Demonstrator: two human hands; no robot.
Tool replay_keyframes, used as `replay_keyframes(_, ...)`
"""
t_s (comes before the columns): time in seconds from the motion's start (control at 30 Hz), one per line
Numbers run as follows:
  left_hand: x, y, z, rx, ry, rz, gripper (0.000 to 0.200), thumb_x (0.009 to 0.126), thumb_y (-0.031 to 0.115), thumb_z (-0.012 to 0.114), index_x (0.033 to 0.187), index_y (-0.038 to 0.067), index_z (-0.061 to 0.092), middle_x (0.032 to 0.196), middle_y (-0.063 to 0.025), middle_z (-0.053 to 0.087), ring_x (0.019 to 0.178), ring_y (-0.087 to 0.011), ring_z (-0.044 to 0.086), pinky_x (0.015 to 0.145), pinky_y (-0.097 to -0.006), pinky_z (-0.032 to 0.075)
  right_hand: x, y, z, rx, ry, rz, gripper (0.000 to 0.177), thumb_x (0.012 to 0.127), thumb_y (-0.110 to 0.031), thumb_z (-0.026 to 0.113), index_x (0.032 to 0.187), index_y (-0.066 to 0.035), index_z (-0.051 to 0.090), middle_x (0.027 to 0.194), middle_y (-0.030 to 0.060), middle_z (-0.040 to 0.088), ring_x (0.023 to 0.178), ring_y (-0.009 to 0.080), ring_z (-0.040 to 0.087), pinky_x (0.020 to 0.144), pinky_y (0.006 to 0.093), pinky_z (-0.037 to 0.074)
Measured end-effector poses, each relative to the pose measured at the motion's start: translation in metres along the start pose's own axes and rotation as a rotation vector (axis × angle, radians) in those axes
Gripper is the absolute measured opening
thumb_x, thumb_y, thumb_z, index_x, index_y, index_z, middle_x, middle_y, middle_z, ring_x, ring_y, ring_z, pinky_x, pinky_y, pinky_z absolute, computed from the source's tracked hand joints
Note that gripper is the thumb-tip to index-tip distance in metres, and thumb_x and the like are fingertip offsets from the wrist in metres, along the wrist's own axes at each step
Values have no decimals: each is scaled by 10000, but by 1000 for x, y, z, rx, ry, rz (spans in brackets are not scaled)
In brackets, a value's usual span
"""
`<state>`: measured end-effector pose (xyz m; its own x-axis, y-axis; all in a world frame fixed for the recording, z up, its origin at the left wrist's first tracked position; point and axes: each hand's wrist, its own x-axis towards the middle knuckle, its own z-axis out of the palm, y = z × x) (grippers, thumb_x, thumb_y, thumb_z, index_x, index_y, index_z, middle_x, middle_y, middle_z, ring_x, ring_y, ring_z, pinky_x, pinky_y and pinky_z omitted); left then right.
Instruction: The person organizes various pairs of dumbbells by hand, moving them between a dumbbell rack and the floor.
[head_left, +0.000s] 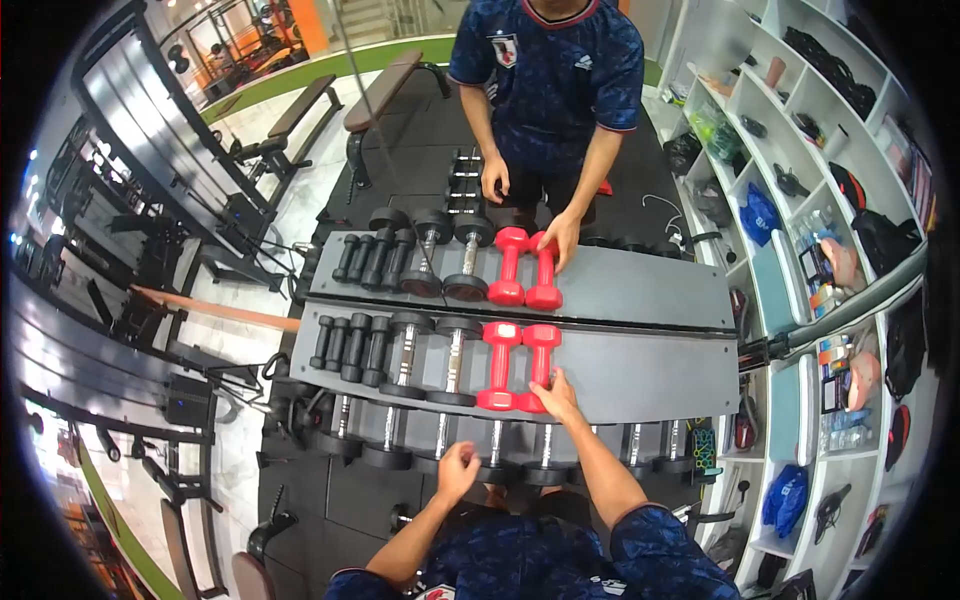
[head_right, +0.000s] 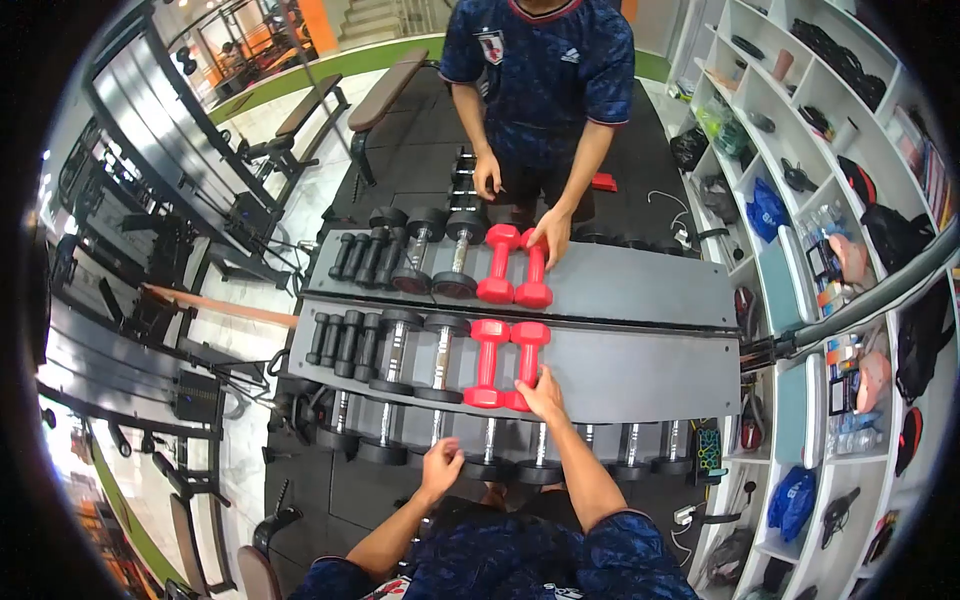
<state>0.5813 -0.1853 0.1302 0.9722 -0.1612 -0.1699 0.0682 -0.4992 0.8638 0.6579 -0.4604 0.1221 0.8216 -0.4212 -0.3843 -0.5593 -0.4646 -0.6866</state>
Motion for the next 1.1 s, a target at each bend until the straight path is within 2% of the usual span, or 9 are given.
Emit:
replay_keyframes(0.07,-35,-38,-6,-2,41,-77,226,784,125,648,976,6,624,832,-129,666,738,-224,650,702,-329,522,-32,29,-3,33,122,-186,664,760,-365,720,1268,-38,445,1148,216,602,1070,338,588,913,412,457)
replay_keyframes(0.13,-67,-66,-16,95,-5,-210,259,788,163,640,996,8,636,850,-146,689,799,-242,677,750,-346,530,-76,50,-22,59,27,-189,530,781,-312,709,1200,-65,498,1059,189,633,1002,303,617,869,394,481)
replay_keyframes(0.27,-137,-102,-21,215,103,-422,278,791,219,623,959,3,669,914,-172,691,861,-276,677,794,-359,523,-123,142,-32,-18,-267,-130,336,783,-200,711,1053,-59,570,908,109,656,788,200,646,701,333,519)
replay_keyframes(0.33,-178,-100,-11,131,239,-542,283,793,233,611,946,5,677,906,-171,694,850,-275,681,788,-351,522,-132,179,-38,132,-428,61,264,791,-152,703,1009,-66,582,863,80,651,696,159,636,609,296,508)
replay_keyframes(0.4,-215,-106,11,-168,387,-736,231,812,204,631,934,11,672,779,-92,687,732,-140,655,667,-275,519,-140,177,-53,168,-544,56,245,807,-168,710,988,-74,575,816,57,638,640,131,616,544,275,490)
replay_keyframes(0.47,-246,-96,37,-371,575,-671,199,838,176,632,946,12,655,760,-47,659,696,-92,610,623,-238,501,-149,180,-56,213,-671,60,253,811,-179,717,988,-75,570,796,51,633,633,125,606,526,268,484)
replay_keyframes(0.6,-267,-45,60,-685,685,-534,213,867,169,632,1007,9,631,891,-48,653,771,-110,610,666,-234,497,-154,161,-33,157,-879,-155,307,800,-120,723,1053,-76,555,822,39,606,700,127,595,606,260,497)
replay_keyframes(0.8,-298,0,70,-582,852,-356,304,846,189,671,1085,9,611,949,-70,649,881,-135,608,815,-277,483,-205,77,13,49,-1158,-583,460,771,-70,723,1184,-72,520,1032,65,585,898,153,590,787,297,488)
replay_keyframes(1.1,-404,-23,80,-637,1088,-446,450,825,232,701,1189,24,537,1011,-75,623,912,-141,599,797,-287,490,-316,67,79,-13,-1400,-534,471,790,-123,716,1204,-62,501,1056,86,608,892,156,608,761,301,513)
